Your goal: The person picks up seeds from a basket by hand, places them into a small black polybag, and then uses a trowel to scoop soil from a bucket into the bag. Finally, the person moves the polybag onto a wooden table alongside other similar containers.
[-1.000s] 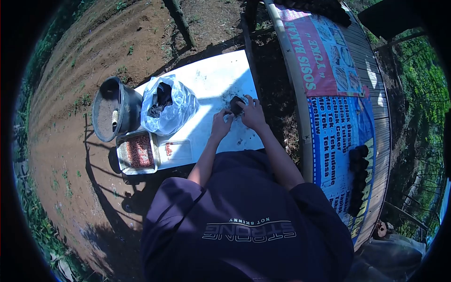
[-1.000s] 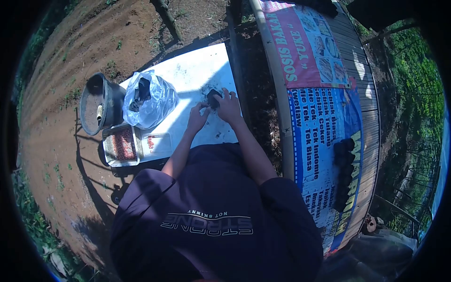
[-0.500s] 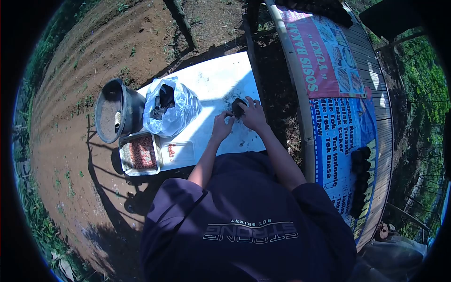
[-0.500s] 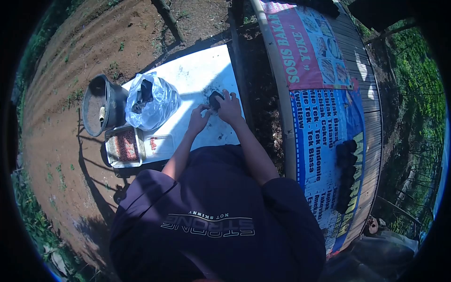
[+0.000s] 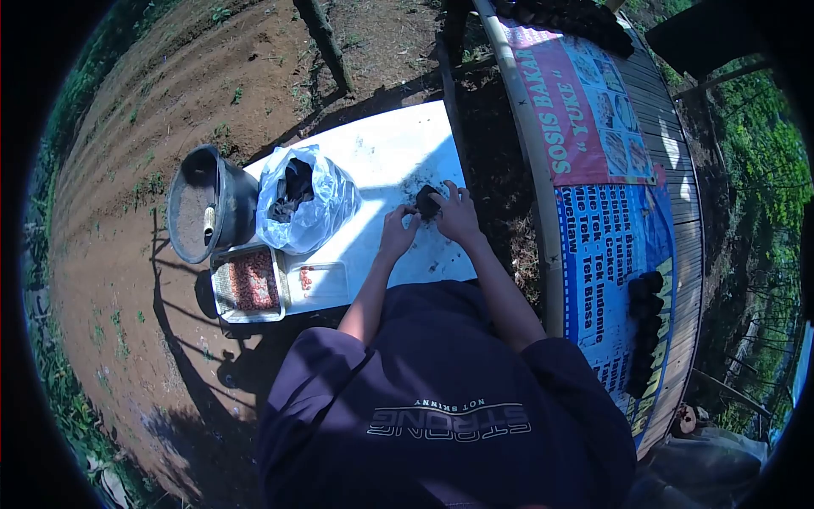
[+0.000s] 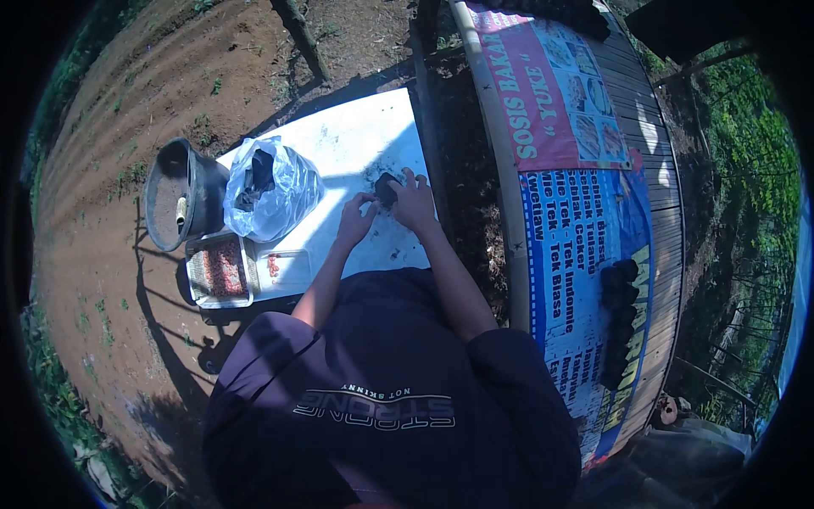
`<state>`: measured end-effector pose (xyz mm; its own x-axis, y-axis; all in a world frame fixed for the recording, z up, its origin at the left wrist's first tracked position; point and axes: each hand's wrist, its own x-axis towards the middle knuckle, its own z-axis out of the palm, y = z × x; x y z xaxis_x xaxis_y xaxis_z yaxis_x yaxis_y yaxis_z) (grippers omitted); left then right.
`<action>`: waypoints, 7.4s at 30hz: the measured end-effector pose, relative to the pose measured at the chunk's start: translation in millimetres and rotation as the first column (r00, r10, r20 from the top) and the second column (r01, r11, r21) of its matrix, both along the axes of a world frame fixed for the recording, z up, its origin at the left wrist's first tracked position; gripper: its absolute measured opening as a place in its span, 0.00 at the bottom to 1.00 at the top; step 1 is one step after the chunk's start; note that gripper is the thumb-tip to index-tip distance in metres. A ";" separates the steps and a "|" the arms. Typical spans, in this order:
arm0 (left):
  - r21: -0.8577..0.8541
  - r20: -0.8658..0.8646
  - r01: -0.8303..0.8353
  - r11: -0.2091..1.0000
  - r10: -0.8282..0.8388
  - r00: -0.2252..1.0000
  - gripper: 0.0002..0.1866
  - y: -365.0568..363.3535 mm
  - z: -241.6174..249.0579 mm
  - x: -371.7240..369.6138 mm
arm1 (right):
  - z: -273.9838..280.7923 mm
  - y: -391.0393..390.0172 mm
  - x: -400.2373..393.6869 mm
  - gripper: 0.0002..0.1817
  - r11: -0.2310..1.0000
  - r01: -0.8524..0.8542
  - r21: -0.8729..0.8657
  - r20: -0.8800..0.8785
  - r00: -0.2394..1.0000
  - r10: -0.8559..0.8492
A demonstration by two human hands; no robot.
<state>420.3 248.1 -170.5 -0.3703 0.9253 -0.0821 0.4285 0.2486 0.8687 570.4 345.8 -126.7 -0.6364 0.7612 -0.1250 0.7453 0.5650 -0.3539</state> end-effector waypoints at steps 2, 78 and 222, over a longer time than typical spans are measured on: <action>-0.004 -0.013 0.004 1.000 -0.004 1.000 0.12 -0.3 -2.4 -0.6 | -4.9 -1.0 -5.0 0.27 1.000 -0.010 -0.018 0.030 0.999 0.010; 0.030 0.024 -0.042 0.999 0.041 0.999 0.10 1.4 5.5 -2.0 | -1.2 -6.7 -2.2 0.25 0.999 -0.034 0.017 0.048 0.998 0.034; 0.101 -0.314 0.007 0.995 0.025 0.949 0.09 26.6 17.3 -0.4 | -2.9 -2.1 12.4 0.26 0.998 -0.061 0.014 -0.032 0.998 0.061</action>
